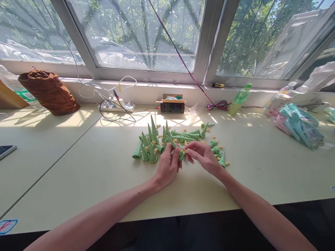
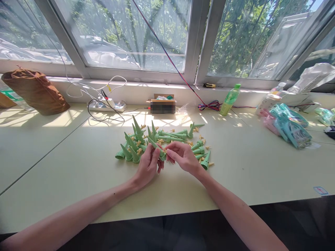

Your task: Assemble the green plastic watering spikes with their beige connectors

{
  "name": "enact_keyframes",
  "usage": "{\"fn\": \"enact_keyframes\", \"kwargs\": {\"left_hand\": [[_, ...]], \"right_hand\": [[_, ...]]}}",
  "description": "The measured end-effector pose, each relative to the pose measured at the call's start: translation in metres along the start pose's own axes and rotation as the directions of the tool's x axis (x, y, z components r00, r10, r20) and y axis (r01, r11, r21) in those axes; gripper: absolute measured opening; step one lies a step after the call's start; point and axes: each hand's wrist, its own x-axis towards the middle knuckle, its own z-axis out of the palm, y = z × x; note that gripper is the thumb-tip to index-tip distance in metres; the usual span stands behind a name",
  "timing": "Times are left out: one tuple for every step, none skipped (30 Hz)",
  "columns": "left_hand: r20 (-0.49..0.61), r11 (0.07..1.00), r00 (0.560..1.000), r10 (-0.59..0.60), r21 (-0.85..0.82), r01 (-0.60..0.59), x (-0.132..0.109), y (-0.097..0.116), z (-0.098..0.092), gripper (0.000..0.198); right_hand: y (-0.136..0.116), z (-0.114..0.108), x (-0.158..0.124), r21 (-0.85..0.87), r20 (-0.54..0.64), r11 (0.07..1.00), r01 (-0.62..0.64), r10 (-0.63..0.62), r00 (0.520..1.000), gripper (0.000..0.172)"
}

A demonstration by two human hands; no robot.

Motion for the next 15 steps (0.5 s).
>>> {"fn": "enact_keyframes", "kwargs": {"left_hand": [[0.0,1.0,1.0,-0.001,0.004,0.001,0.0,0.0,0.0,0.027],[0.002,1.0,1.0,0.001,0.008,-0.001,0.0,0.0,0.0,0.027],[0.003,1.0,1.0,0.003,0.015,-0.003,-0.001,0.0,0.0,0.027],[0.004,1.0,1.0,0.007,0.023,-0.007,-0.001,0.0,0.0,0.026],[0.004,0.999,1.0,0.01,0.032,-0.01,-0.001,-0.001,0.0,0.026],[0.003,0.999,1.0,0.013,0.039,-0.013,-0.001,-0.001,0.0,0.026],[0.003,0.999,1.0,0.015,0.044,-0.015,-0.001,-0.001,0.0,0.026],[0.003,0.999,1.0,0.018,0.048,-0.018,-0.002,-0.001,0.0,0.026],[0.004,0.998,1.0,0.021,0.051,-0.021,-0.002,-0.001,0.0,0.027],[0.005,0.998,1.0,0.025,0.054,-0.025,-0.002,-0.002,0.0,0.027],[0.005,0.998,1.0,0.029,0.057,-0.03,-0.002,-0.002,0.0,0.027],[0.005,0.998,0.999,0.033,0.058,-0.033,-0.002,-0.001,0.0,0.028],[0.005,0.998,0.999,0.034,0.058,-0.035,-0.001,-0.001,0.0,0.028],[0.004,0.998,0.999,0.035,0.058,-0.035,-0.001,-0.001,0.0,0.029],[0.002,0.998,0.999,0.035,0.058,-0.035,-0.001,-0.001,0.0,0.029]], "right_hand": [[0.0,0.0,0.0,0.008,-0.002,1.0,-0.005,0.005,1.0,0.023],[0.0,-0.001,0.0,0.016,-0.005,1.0,-0.01,0.01,1.0,0.023],[0.001,-0.001,0.0,0.02,-0.008,1.0,-0.017,0.017,1.0,0.023],[0.001,-0.001,0.001,0.023,-0.01,0.999,-0.024,0.024,1.0,0.023],[0.002,-0.002,0.001,0.025,-0.01,0.999,-0.031,0.031,0.999,0.024],[0.003,-0.002,0.001,0.03,-0.01,0.999,-0.036,0.036,0.999,0.024],[0.005,-0.003,0.001,0.04,-0.008,0.998,-0.041,0.041,0.999,0.024],[0.007,-0.003,0.002,0.056,-0.005,0.997,-0.044,0.044,0.999,0.024],[0.008,-0.004,0.002,0.075,-0.002,0.996,-0.048,0.048,0.999,0.024],[0.01,-0.004,0.002,0.093,0.001,0.994,-0.054,0.054,0.999,0.024],[0.011,-0.005,0.003,0.108,0.002,0.992,-0.063,0.063,0.998,0.025],[0.012,-0.005,0.003,0.117,0.002,0.99,-0.074,0.074,0.997,0.025],[0.013,-0.005,0.003,0.12,0.002,0.989,-0.085,0.086,0.996,0.026],[0.013,-0.005,0.004,0.12,0.001,0.988,-0.096,0.096,0.995,0.027],[0.013,-0.005,0.004,0.121,0.002,0.987,-0.104,0.104,0.995,0.028]]}}
